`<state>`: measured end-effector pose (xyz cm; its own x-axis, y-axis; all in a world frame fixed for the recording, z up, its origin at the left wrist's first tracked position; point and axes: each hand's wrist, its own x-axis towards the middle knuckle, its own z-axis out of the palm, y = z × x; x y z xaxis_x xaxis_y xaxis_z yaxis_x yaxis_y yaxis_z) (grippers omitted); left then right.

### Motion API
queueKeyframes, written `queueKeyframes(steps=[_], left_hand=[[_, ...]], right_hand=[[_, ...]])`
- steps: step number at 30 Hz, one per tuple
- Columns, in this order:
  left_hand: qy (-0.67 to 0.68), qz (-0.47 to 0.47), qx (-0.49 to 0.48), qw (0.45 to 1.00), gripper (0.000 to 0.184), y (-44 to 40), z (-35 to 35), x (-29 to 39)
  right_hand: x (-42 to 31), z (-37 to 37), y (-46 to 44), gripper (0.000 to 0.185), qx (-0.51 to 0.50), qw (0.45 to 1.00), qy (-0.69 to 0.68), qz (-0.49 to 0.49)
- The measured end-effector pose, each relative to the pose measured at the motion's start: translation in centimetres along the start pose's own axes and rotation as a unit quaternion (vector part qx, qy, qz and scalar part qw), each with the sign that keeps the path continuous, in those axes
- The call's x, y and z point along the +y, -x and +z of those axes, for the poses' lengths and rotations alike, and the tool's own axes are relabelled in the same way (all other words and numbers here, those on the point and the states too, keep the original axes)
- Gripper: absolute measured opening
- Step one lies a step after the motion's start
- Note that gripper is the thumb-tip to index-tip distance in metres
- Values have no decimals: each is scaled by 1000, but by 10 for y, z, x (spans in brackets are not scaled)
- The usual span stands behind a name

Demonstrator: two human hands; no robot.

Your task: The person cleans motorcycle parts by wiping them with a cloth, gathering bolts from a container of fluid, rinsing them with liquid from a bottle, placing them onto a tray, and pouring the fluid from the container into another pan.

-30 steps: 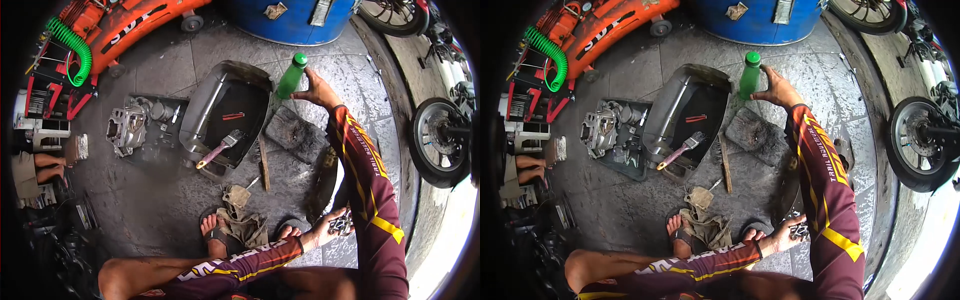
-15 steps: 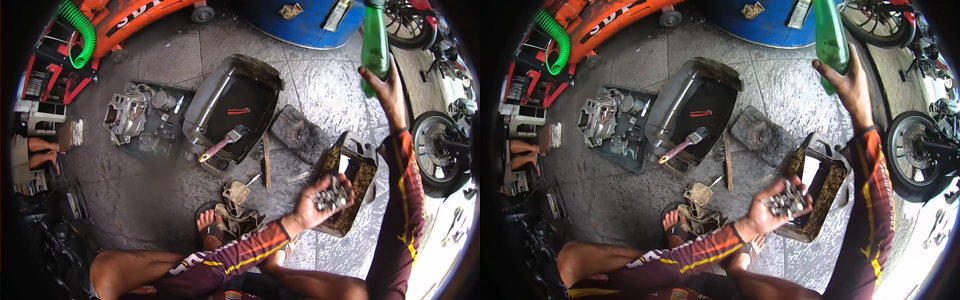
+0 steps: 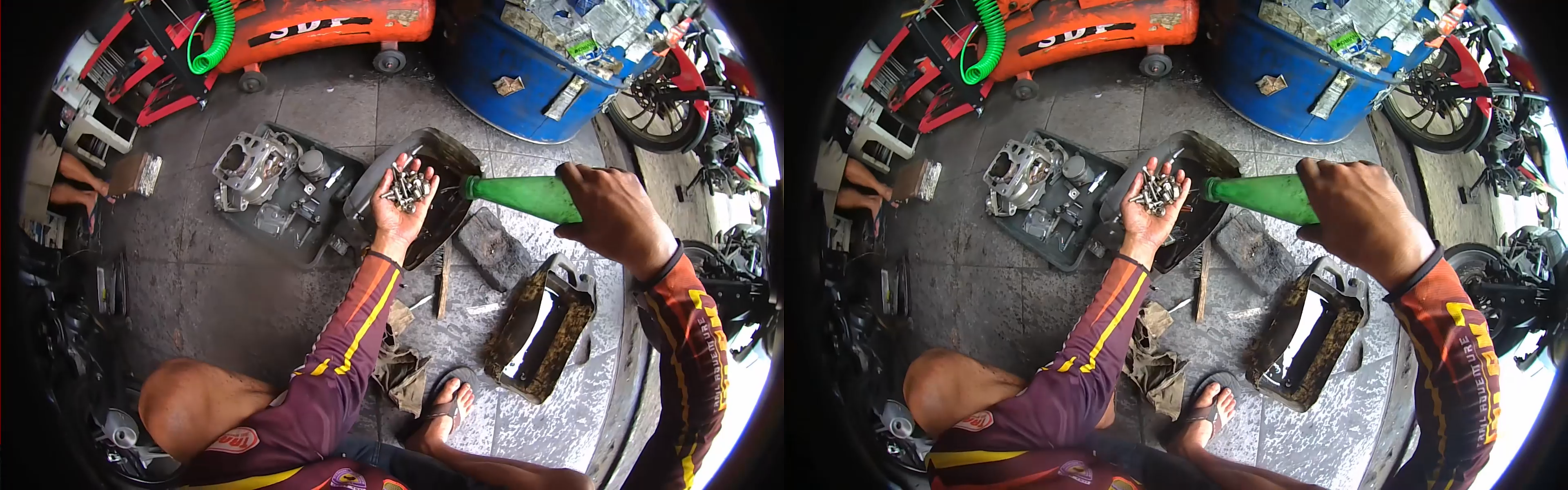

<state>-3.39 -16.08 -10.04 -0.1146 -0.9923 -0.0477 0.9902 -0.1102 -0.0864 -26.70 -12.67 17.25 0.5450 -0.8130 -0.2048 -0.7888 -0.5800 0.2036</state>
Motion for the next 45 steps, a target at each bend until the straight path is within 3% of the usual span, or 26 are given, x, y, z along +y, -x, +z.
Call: queueKeyframes(steps=[4, 5, 10, 12, 14, 16, 25, 26, 28, 45], left_hand=[[12, -16, 19, 1000, 32, -6, -22, -2], [10, -22, 25, 999, 32, -8, -29, -3], [2, -35, 49, 998, 32, -9, -38, -7], [9, -34, 49, 998, 31, -8, -39, -9], [22, -37, 36, 998, 31, -8, -41, -10], [29, -40, 35, 998, 31, -9, -42, -11], [64, -45, 16, 997, 32, -14, -46, -13], [66, -45, 20, 997, 32, -14, -46, -13], [64, -42, 20, 997, 31, -15, -46, -13], [46, -54, 5, 997, 36, -11, -35, -19]], right_hand=[[-25, 1, -14, 44, -13, 999, 30, -15], [-28, 5, -14, 33, 67, 996, 33, -47], [-29, 21, -19, 27, 62, 997, 42, -18], [-28, 24, -20, 38, 2, 998, 51, 22], [-28, 24, -20, 37, 11, 998, 59, 15], [-32, 19, -21, 24, 44, 996, 72, -2], [-38, 11, -28, 17, 41, 994, 99, -9], [-37, 11, -29, 17, 39, 994, 102, -7], [-36, 10, -32, 36, 0, 996, 93, -6], [-39, -21, -39, 36, 13, 992, 123, -28]])
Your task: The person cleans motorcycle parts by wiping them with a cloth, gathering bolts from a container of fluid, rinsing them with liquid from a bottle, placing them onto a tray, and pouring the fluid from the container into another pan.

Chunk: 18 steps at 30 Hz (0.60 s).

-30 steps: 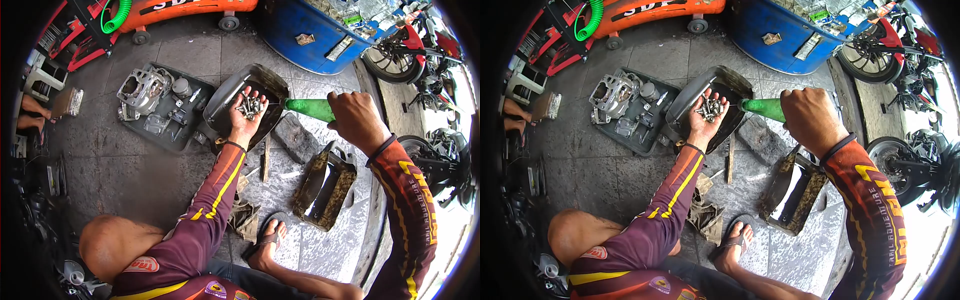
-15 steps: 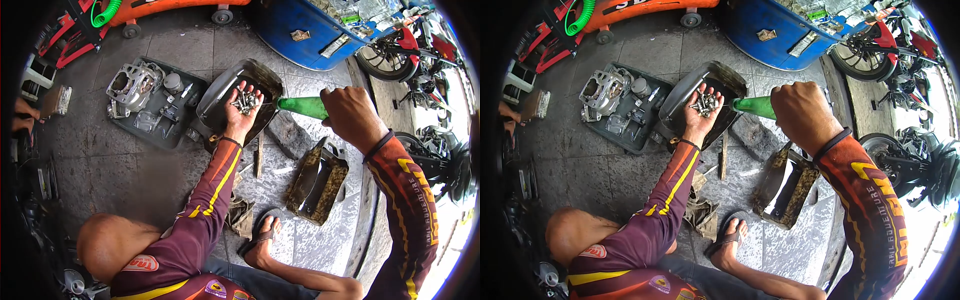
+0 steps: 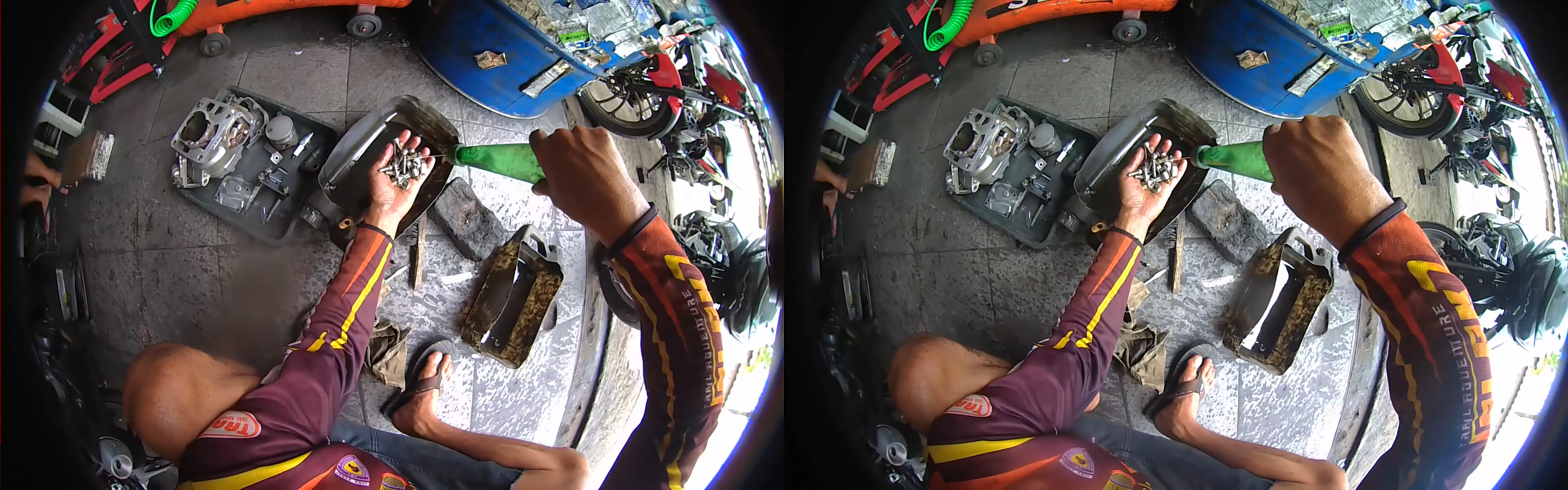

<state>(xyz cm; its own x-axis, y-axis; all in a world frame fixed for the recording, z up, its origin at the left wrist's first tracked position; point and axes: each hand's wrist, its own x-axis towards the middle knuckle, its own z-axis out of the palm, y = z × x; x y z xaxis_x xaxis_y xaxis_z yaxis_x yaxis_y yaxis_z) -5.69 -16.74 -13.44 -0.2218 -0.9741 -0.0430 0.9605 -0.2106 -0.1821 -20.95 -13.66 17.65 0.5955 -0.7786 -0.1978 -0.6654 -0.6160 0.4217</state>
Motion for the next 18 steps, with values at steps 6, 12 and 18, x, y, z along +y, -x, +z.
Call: queueKeyframes(steps=[6, 12, 18], left_hand=[[1, 5, 11, 1000, 36, 2, 2, -1], [29, -8, -21, 999, 34, 2, -4, 6], [30, 1, -12, 999, 34, 2, -4, 5]], right_hand=[[9, 1, 6, 37, -17, 1000, 18, 2], [0, 1, 11, 36, -27, 1000, 8, -7], [7, -2, 7, 35, -15, 1000, 10, -7]])
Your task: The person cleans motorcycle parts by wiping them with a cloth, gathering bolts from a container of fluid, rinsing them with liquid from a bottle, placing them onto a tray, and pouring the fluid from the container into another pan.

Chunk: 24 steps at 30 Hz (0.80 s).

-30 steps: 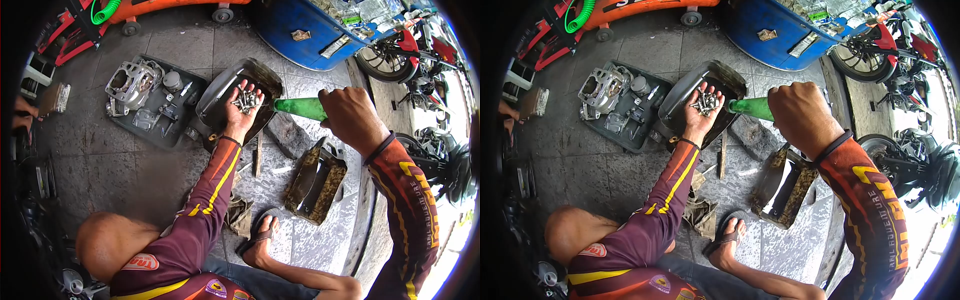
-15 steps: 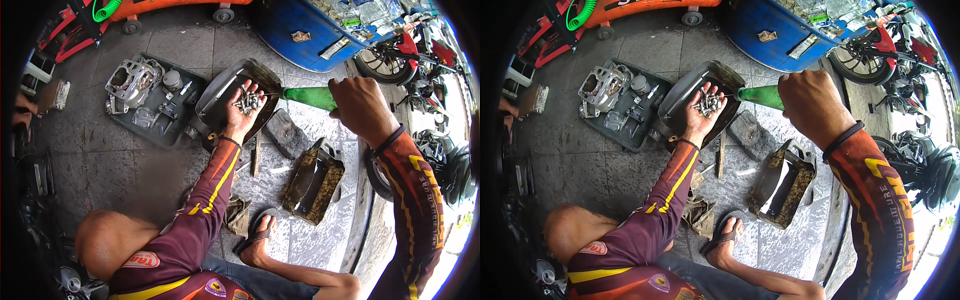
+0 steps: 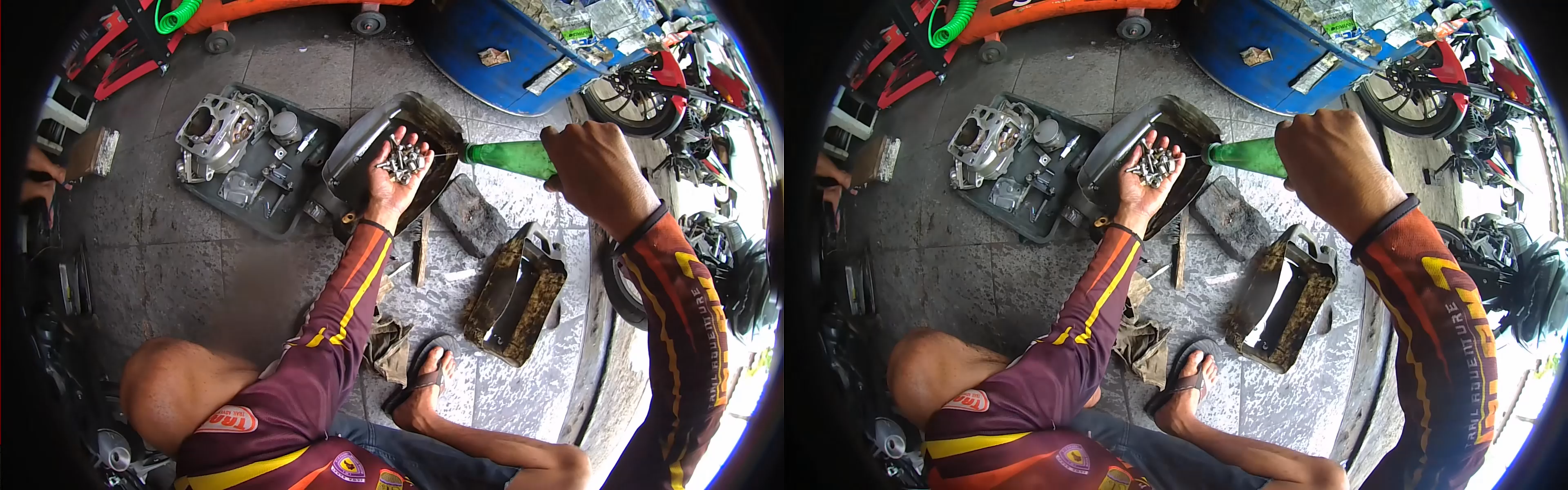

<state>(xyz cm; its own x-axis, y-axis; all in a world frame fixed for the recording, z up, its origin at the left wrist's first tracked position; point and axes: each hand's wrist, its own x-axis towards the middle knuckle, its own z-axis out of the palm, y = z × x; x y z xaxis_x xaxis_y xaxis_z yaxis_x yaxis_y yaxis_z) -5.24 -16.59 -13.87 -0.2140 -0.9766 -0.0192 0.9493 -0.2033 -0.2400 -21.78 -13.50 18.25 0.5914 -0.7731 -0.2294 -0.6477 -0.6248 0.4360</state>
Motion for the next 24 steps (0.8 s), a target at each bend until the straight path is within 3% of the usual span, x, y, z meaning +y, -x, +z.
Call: queueKeyframes(steps=[12, 21, 24], left_hand=[[-2, -6, -6, 1000, 34, 5, 5, 0], [-8, 1, 18, 1000, 36, 8, 14, -6], [-6, 5, -13, 1000, 37, 8, 15, -5]], right_hand=[[0, -5, 7, 38, -4, 1000, -5, 10], [-5, -4, 4, 51, -28, 999, 24, 13], [-4, -4, 3, 48, -18, 1000, 13, 5]])
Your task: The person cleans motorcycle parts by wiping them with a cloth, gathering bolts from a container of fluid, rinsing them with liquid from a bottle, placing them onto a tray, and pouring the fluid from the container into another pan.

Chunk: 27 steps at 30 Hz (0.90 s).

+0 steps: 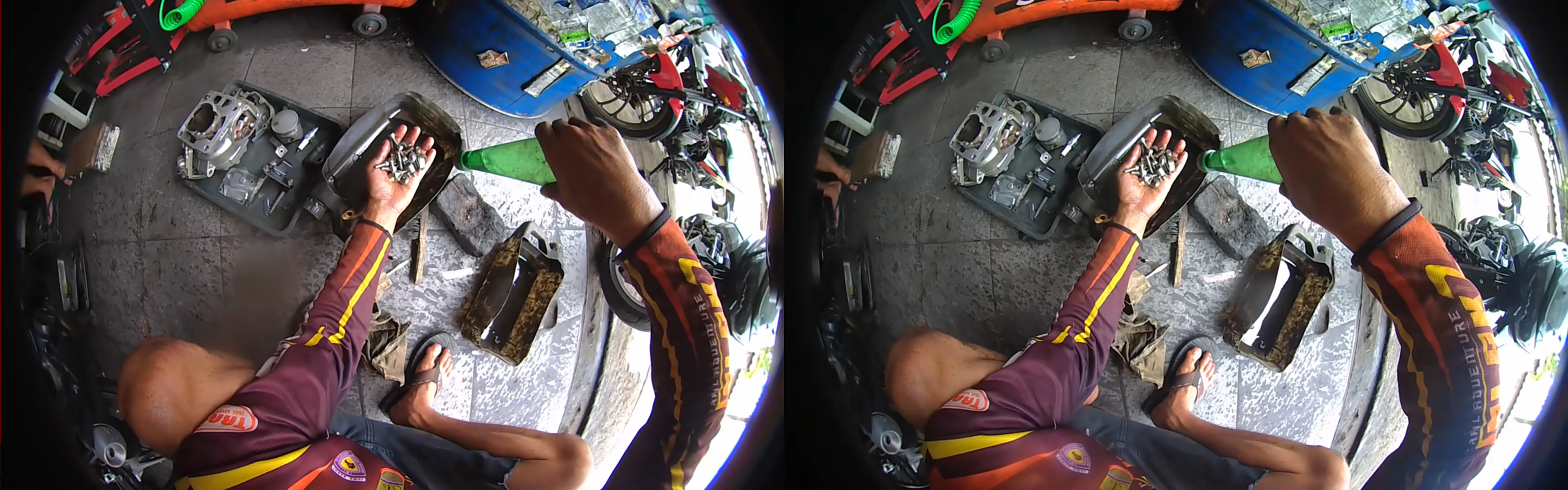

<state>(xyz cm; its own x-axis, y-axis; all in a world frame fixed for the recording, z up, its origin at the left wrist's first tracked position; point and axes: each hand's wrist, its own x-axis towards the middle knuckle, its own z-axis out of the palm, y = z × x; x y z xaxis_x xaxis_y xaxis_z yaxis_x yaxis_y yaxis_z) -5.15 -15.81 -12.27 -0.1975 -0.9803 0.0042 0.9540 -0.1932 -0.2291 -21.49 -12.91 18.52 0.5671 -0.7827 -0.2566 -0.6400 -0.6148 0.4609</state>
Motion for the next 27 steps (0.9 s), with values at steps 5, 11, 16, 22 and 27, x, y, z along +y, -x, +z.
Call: queueKeyframes(steps=[5, 11, 16, 22, 27], left_hand=[[11, -5, -17, 1000, 37, 2, 5, 1], [27, -4, -9, 1000, 36, 3, 6, 1], [29, -11, -23, 999, 36, 4, 7, 3], [49, -16, -15, 999, 35, 4, 7, 2], [48, -13, -10, 999, 35, 4, 5, 2]], right_hand=[[-6, -10, -3, 42, 9, 999, -30, 14], [-4, -11, -5, 37, 11, 999, -22, 32], [6, -5, -1, 36, 21, 999, -10, 32], [1, -6, 1, 29, 40, 999, -2, 14], [1, -5, 1, 22, 82, 996, 16, 6]])
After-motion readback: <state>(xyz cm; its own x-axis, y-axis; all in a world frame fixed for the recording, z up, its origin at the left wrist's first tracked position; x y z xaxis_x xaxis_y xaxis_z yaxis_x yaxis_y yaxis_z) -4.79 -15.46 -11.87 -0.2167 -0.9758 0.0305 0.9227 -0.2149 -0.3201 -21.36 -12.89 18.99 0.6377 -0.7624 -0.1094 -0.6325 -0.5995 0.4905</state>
